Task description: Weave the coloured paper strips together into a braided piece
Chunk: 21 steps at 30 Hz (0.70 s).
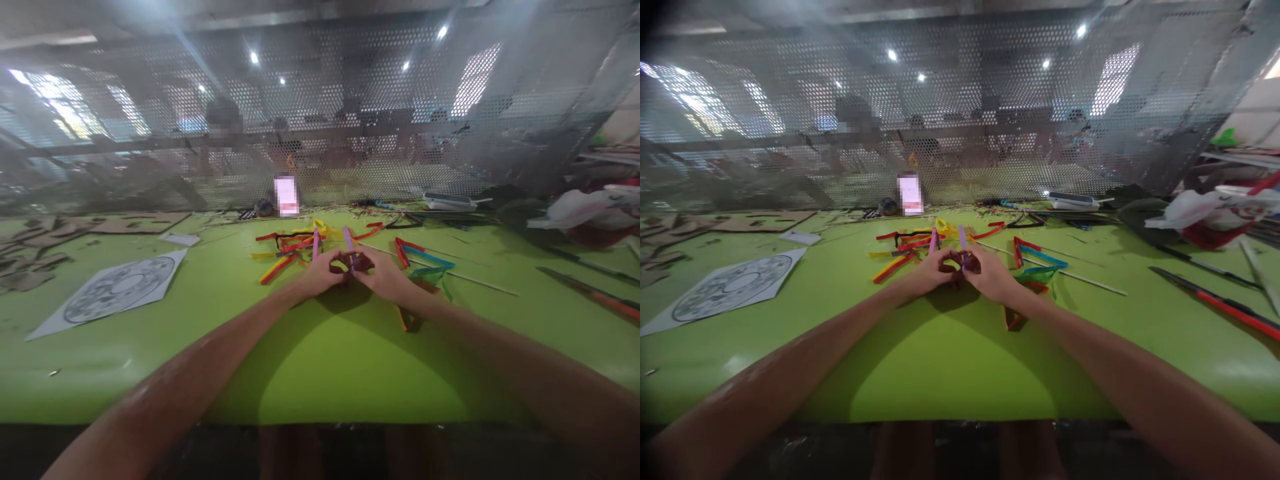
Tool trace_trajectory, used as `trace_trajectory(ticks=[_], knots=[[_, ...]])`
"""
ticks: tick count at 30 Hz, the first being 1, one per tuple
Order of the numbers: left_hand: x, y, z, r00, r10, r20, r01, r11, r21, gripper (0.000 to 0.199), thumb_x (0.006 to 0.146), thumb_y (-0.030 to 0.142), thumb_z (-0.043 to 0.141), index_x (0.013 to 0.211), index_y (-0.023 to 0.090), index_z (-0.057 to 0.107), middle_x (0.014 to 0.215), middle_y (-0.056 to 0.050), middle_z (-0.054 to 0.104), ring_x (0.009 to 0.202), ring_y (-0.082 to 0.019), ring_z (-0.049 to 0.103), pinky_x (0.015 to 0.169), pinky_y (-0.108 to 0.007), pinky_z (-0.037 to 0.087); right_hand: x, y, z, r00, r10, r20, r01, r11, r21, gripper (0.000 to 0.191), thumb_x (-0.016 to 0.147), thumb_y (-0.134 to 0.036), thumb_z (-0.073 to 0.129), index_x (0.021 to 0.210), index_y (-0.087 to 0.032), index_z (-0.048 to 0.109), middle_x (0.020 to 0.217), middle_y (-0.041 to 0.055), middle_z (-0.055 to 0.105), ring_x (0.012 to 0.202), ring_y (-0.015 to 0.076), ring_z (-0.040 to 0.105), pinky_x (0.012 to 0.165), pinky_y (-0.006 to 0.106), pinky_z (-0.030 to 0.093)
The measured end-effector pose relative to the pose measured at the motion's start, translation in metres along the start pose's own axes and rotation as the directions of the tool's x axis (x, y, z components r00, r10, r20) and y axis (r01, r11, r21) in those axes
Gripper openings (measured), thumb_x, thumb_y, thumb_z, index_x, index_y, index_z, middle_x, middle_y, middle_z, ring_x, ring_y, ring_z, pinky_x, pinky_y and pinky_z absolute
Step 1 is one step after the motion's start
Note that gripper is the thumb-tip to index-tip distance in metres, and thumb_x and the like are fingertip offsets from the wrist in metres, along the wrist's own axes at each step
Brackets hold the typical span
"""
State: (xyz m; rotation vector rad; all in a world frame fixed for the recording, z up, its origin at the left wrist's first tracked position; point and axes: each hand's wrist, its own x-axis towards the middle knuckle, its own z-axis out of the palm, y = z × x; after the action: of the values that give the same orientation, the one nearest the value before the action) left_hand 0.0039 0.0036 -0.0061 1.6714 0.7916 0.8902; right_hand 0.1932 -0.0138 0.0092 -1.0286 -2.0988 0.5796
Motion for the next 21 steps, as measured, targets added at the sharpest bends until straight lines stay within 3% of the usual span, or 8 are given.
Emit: trace_trajectory(ticks=[8, 21], knots=[[0.0009, -0.0029, -0.0007, 1.000, 0.016, 0.017, -0.015, 1.000, -0.025, 0.026, 0.078, 0.013, 0.073, 0.095, 0.013, 0.053, 0.099, -0.005, 0.061, 0.068, -0.010, 0.066, 0.064, -0.029, 0.059, -0.0002, 0.0035, -0.0001, 1.000, 0.019, -0.009, -0.019, 1.000, -0.014, 0.040, 0.082, -0.008, 0.063, 0.121, -0.015, 0.060, 0.109, 0.0118, 0.070, 0.092, 0.0204, 0.069, 0.089, 0.040, 0.056], [0.0018, -0.0033, -0.0011, 1.000, 0.000, 0.012, 0.000, 1.000, -0.026, 0.022, 0.080, 0.010, 0.070, 0.095, 0.012, 0.054, 0.099, -0.006, 0.062, 0.070, -0.012, 0.068, 0.066, -0.031, 0.060, 0.0000, 0.0030, 0.0000, 1.000, 0.007, -0.004, -0.008, 1.000, -0.031, 0.040, 0.081, -0.007, 0.063, 0.120, -0.016, 0.061, 0.112, 0.0118, 0.070, 0.093, 0.0204, 0.069, 0.090, 0.040, 0.057]])
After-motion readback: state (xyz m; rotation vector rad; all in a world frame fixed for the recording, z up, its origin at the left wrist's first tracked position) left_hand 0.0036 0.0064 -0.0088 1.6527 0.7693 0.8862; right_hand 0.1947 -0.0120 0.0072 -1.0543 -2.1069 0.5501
